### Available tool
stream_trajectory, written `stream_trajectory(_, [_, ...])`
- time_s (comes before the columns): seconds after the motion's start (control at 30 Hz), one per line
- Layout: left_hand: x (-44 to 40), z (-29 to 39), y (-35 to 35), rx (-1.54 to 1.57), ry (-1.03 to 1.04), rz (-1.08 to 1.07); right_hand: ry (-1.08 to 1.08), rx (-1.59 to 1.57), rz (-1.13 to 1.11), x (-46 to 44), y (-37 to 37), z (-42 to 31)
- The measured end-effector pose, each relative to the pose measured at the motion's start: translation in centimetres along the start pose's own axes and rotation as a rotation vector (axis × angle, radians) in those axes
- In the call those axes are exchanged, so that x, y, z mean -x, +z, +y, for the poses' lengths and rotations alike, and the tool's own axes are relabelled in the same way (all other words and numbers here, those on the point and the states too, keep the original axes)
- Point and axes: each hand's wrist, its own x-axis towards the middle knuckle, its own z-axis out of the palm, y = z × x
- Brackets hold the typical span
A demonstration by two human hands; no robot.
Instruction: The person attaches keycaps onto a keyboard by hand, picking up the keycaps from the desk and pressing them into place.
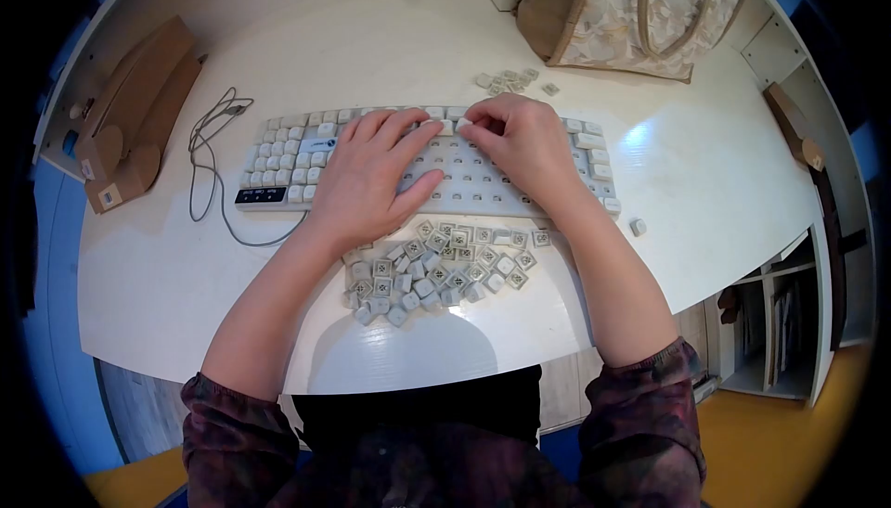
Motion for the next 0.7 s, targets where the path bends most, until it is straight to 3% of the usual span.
stream_trajectory(0.7, [-0.7,1.1,0.2,-0.088,-0.012,-0.038,-0.138,0.219,-0.033,0.1,-0.3,-0.3])
